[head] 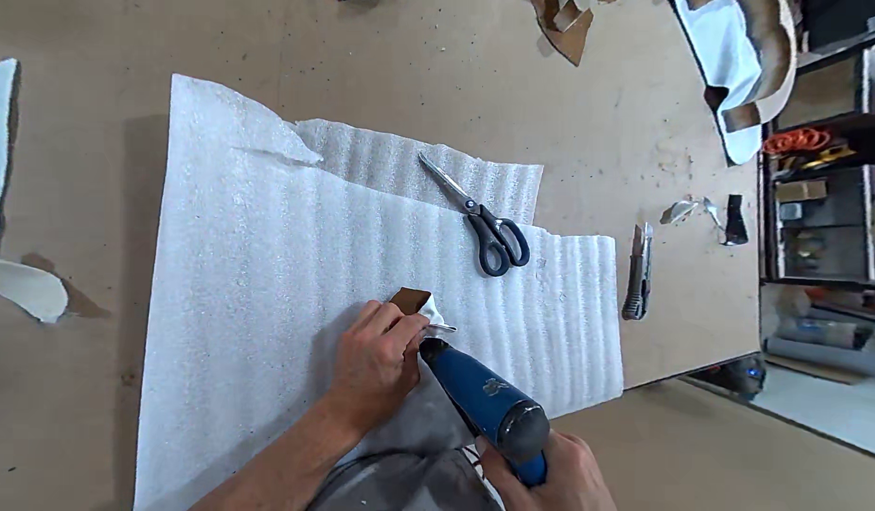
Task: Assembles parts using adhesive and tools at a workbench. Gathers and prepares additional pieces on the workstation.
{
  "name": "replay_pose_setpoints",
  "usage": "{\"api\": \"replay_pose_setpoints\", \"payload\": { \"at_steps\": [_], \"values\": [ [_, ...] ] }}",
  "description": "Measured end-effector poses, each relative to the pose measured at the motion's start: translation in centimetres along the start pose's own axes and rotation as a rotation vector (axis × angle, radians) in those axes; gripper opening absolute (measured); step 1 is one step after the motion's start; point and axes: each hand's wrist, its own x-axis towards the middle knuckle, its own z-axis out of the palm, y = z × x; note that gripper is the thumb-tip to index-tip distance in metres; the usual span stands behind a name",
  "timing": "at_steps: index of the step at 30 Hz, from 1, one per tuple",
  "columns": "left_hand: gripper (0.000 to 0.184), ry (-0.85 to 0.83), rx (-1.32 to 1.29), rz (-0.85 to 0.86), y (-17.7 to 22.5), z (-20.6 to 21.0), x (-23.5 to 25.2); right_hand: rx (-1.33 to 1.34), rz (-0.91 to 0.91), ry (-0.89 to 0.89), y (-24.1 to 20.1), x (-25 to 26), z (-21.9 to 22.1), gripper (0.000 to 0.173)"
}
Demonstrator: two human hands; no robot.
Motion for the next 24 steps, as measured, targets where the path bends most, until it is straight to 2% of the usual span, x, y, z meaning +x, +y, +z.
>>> {"api": "replay_pose_setpoints", "payload": {
  "at_steps": [3,6,10,12,15,17,22,24],
  "values": [
    [0.021,-0.011,0.002,-0.004,-0.1,0.1,0.1,0.003,0.022,-0.023,-0.3,0.4,0.2,0.026],
    [0.022,0.001,0.021,0.003,0.0,0.1,0.2,-0.016,0.087,0.050,1.0,-0.6,-0.8,0.026],
    [0.023,0.019,0.039,0.049,0.0,-0.2,-0.3,-0.267,0.181,0.282,5.4,0.3,-3.7,0.046],
    [0.035,-0.042,0.125,0.091,0.4,-0.7,-0.8,-0.359,0.177,0.410,8.6,2.5,-3.9,0.058],
    [0.046,-0.025,0.264,0.134,0.7,-0.7,-1.7,-0.342,0.166,0.421,12.4,5.9,-3.4,0.066],
    [0.048,-0.001,0.218,0.100,2.1,-1.2,-1.6,-0.321,0.049,0.378,12.0,6.5,-3.0,0.066],
    [0.067,-0.163,0.065,-0.158,9.3,-4.6,0.6,-0.065,-0.670,0.448,3.3,3.8,0.7,0.039],
    [0.075,-0.219,-0.002,-0.216,11.3,-5.8,0.6,0.054,-0.785,0.537,2.6,4.3,1.7,0.031]
  ]
}}
